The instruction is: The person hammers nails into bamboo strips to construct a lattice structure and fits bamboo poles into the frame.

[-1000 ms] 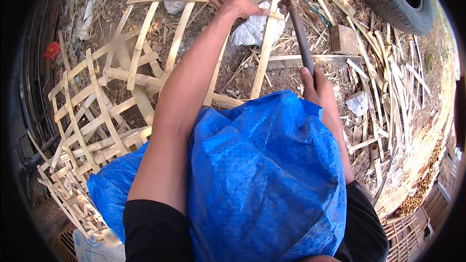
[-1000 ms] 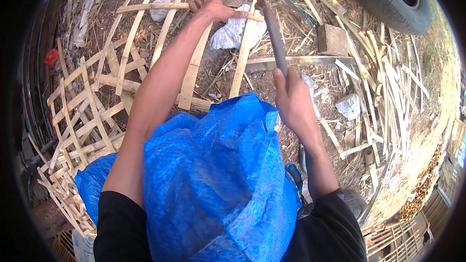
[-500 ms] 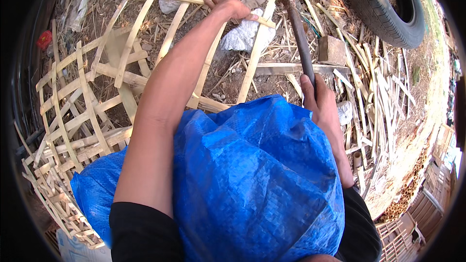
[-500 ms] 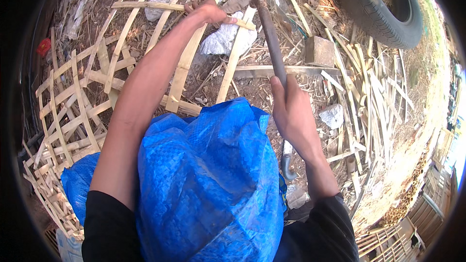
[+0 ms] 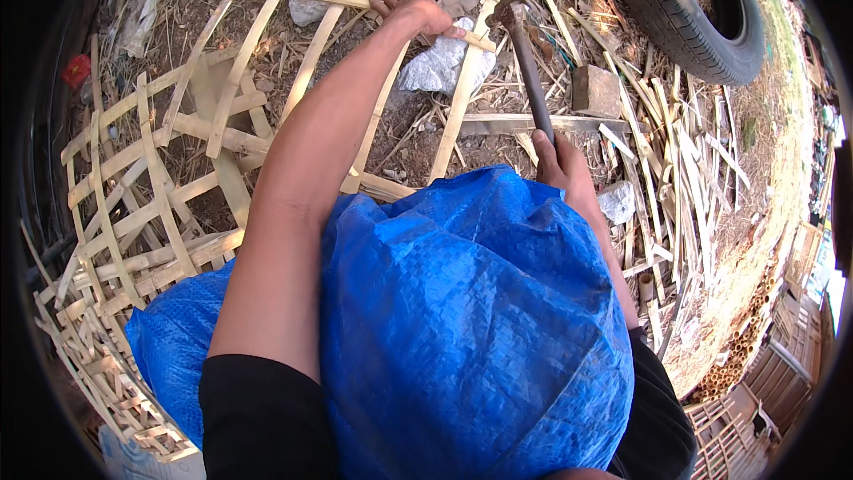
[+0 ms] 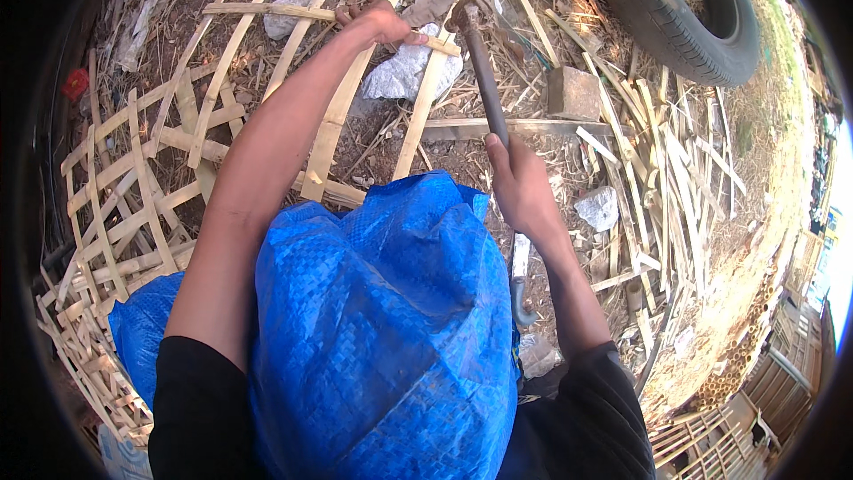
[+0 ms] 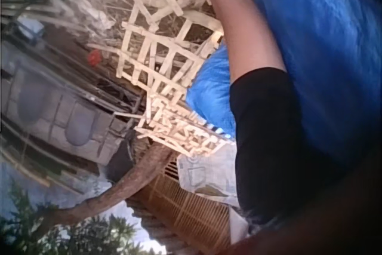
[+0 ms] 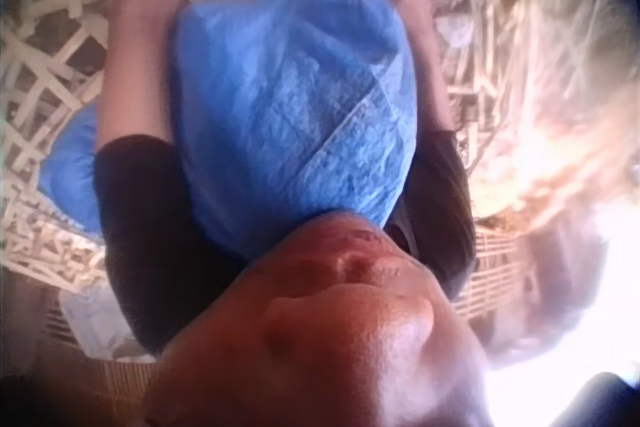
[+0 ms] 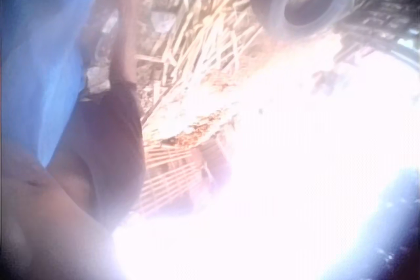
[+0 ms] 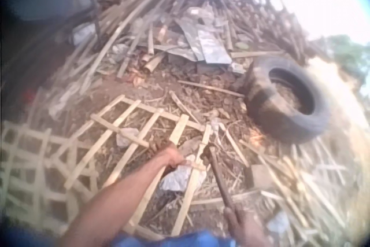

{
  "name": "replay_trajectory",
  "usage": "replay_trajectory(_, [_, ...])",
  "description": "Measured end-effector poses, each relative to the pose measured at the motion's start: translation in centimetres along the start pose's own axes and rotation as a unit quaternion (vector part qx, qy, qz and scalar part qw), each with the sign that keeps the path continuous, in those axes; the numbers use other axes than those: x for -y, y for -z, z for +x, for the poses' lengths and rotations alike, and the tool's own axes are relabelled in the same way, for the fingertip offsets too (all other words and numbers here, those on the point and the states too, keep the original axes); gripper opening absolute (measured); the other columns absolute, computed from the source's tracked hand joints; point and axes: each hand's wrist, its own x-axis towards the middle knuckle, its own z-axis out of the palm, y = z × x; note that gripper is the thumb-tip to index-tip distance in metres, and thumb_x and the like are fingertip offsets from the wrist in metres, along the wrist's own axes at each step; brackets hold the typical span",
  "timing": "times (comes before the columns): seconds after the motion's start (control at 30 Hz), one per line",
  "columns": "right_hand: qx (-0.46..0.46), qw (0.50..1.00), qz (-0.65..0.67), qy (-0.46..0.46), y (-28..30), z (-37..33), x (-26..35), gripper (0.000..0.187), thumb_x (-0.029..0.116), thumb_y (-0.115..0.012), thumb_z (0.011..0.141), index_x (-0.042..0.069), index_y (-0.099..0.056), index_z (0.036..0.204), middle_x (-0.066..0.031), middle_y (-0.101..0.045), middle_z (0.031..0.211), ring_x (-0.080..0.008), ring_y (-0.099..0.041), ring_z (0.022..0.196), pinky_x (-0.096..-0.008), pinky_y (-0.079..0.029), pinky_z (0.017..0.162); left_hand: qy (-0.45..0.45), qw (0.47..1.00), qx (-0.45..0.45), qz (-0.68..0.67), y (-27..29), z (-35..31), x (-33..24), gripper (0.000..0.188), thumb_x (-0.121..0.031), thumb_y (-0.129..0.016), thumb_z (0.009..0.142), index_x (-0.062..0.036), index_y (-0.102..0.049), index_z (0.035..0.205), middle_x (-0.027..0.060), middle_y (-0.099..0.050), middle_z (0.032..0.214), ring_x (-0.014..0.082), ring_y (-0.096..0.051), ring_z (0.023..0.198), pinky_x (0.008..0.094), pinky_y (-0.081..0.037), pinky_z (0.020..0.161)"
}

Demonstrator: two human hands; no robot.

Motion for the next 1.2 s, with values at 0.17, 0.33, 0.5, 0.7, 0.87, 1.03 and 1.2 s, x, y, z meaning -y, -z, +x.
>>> replay_trajectory(0.17, [-0.015, 0.985, 0.171, -0.017, 0.2, -0.6, 1.7, 0.036, 0.035, -0.042, 0.103, 0.002, -0.052, 0.091, 0.0014, -0.045, 0.058, -0.0075, -0.044, 0.047, -0.0276, -0.035, 0.043, 0.009, 1.000, -0.004, 0.000, -0.1, 0.2, 0.7, 0.132, -0.052, -0.080, 0.069, 0.0094, 0.004, 0.150, 0.0354, -0.018, 0.153, 0.0494, 0.001, 0.145, 0.0623, 0.010, 0.113])
replay_trajectory(0.33, [0.026, 0.999, -0.007, -0.034, 1.3, -0.2, 2.0, 0.044, 0.039, -0.042, 0.103, 0.000, -0.054, 0.086, -0.0021, -0.046, 0.058, -0.0116, -0.046, 0.051, -0.0313, -0.038, 0.048, -0.039, 0.999, 0.015, 0.002, 0.4, -0.6, 0.3, 0.134, -0.055, -0.080, 0.068, 0.0101, 0.004, 0.150, 0.0392, -0.015, 0.152, 0.0506, 0.003, 0.145, 0.0634, 0.011, 0.112])
replay_trajectory(0.5, [-0.084, 0.994, 0.052, 0.051, 0.4, 0.7, 1.4, 0.044, 0.038, -0.042, 0.103, -0.003, -0.054, 0.092, -0.0034, -0.048, 0.060, -0.0139, -0.047, 0.054, -0.0340, -0.038, 0.051, -0.009, 1.000, -0.007, 0.006, -0.5, 0.6, 0.1, 0.134, -0.058, -0.079, 0.068, 0.0104, 0.003, 0.150, 0.0411, -0.015, 0.150, 0.0510, 0.002, 0.145, 0.0635, 0.011, 0.111])
replay_trajectory(0.7, [0.087, 0.992, 0.049, -0.082, 3.4, 0.5, 2.7, 0.043, 0.041, -0.046, 0.101, 0.002, -0.054, 0.084, 0.0010, -0.046, 0.061, -0.0081, -0.043, 0.050, -0.0293, -0.034, 0.046, -0.013, 1.000, 0.000, 0.006, 0.1, 0.9, 1.7, 0.132, -0.056, -0.078, 0.069, 0.0101, 0.003, 0.150, 0.0405, -0.015, 0.151, 0.0506, 0.000, 0.145, 0.0632, 0.010, 0.112])
replay_trajectory(0.87, [-0.026, 0.997, 0.072, 0.004, 1.4, 0.7, 0.8, 0.041, 0.042, -0.045, 0.102, 0.004, -0.051, 0.087, 0.0024, -0.043, 0.059, -0.0066, -0.040, 0.047, -0.0271, -0.032, 0.044, -0.027, 0.999, -0.008, 0.016, -0.5, 0.5, 0.1, 0.131, -0.056, -0.079, 0.067, 0.0089, -0.001, 0.151, 0.0347, -0.014, 0.154, 0.0515, 0.001, 0.145, 0.0646, 0.010, 0.111])
replay_trajectory(1.03, [0.132, 0.974, 0.143, -0.113, 4.2, 0.8, 3.0, 0.037, 0.038, -0.046, 0.102, 0.007, -0.050, 0.083, 0.0049, -0.040, 0.057, -0.0046, -0.034, 0.044, -0.0245, -0.028, 0.039, -0.023, 1.000, -0.009, 0.011, 0.5, -0.2, 2.0, 0.125, -0.054, -0.079, 0.068, 0.0090, -0.008, 0.151, 0.0313, -0.013, 0.156, 0.0520, 0.003, 0.144, 0.0661, 0.011, 0.111])
replay_trajectory(1.2, [-0.083, 0.992, 0.081, 0.043, 2.5, 0.7, 2.8, 0.041, 0.038, -0.043, 0.103, 0.001, -0.052, 0.090, -0.0009, -0.046, 0.058, -0.0108, -0.046, 0.051, -0.0297, -0.036, 0.047, -0.039, 0.999, -0.003, 0.019, -0.2, 0.2, -0.3, 0.127, -0.054, -0.079, 0.068, 0.0087, -0.006, 0.151, 0.0315, -0.012, 0.156, 0.0519, 0.002, 0.144, 0.0653, 0.010, 0.111])
